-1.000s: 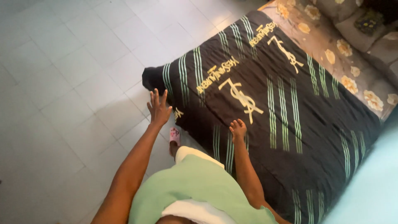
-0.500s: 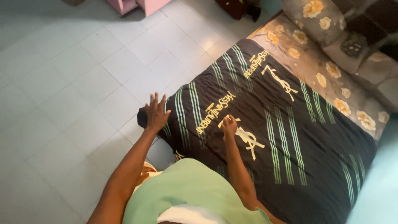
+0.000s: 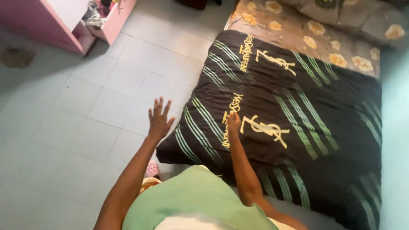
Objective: Spreading and smoothing a duvet on a bed and folding a small cloth.
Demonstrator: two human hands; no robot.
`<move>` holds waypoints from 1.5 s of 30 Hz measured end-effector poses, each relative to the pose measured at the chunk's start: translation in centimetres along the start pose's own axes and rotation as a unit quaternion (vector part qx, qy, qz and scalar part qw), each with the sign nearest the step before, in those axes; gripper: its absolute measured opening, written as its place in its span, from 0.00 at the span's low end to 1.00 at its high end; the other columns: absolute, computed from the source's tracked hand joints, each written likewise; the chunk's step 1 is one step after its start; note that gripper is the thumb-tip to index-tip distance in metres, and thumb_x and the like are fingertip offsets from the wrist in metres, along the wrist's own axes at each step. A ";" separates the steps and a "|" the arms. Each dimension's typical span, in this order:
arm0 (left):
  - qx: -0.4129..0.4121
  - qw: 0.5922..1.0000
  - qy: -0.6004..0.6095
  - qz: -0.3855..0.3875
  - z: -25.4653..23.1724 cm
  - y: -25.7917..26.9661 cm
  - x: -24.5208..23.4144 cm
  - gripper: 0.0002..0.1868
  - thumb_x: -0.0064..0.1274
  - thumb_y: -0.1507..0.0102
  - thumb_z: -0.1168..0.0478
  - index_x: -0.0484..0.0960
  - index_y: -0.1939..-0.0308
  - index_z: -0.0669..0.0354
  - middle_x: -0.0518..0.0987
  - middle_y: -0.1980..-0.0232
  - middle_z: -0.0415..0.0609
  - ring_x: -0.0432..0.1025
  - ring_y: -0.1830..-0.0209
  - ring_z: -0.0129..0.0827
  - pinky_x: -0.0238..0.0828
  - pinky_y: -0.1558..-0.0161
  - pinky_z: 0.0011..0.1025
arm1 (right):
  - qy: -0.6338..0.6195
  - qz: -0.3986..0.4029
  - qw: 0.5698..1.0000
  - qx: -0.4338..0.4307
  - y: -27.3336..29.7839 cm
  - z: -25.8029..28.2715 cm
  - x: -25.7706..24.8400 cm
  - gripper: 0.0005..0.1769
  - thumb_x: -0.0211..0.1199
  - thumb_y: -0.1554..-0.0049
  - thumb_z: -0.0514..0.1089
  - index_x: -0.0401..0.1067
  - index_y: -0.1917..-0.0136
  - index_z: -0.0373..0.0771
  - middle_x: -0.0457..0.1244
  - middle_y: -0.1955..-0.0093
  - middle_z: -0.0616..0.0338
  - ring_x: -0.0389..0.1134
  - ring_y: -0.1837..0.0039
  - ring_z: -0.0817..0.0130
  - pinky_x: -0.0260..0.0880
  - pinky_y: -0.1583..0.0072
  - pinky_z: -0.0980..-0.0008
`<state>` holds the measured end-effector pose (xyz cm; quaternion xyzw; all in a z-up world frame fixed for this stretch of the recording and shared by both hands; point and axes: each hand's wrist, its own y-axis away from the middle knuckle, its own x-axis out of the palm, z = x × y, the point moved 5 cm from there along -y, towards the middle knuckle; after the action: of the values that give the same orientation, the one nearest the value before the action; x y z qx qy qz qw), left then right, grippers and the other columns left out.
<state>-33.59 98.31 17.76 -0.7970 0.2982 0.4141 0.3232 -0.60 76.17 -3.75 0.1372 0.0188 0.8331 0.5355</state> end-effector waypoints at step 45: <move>0.236 0.952 0.115 0.155 4.9 -67.6 19.8 0.41 0.57 0.35 0.49 0.57 0.20 0.41 0.45 0.14 0.53 0.36 0.14 0.52 0.37 0.26 0.67 | 0.000 -0.340 0.940 -0.030 -39.0 4.4 7.6 0.33 0.67 0.42 0.42 0.63 0.26 0.32 0.66 0.36 0.53 0.66 0.49 0.75 0.69 0.49 0.74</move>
<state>23.83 139.39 16.80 -0.6844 0.5426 0.2824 0.3968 32.09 99.07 -4.91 0.1068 0.0397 0.6018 0.7905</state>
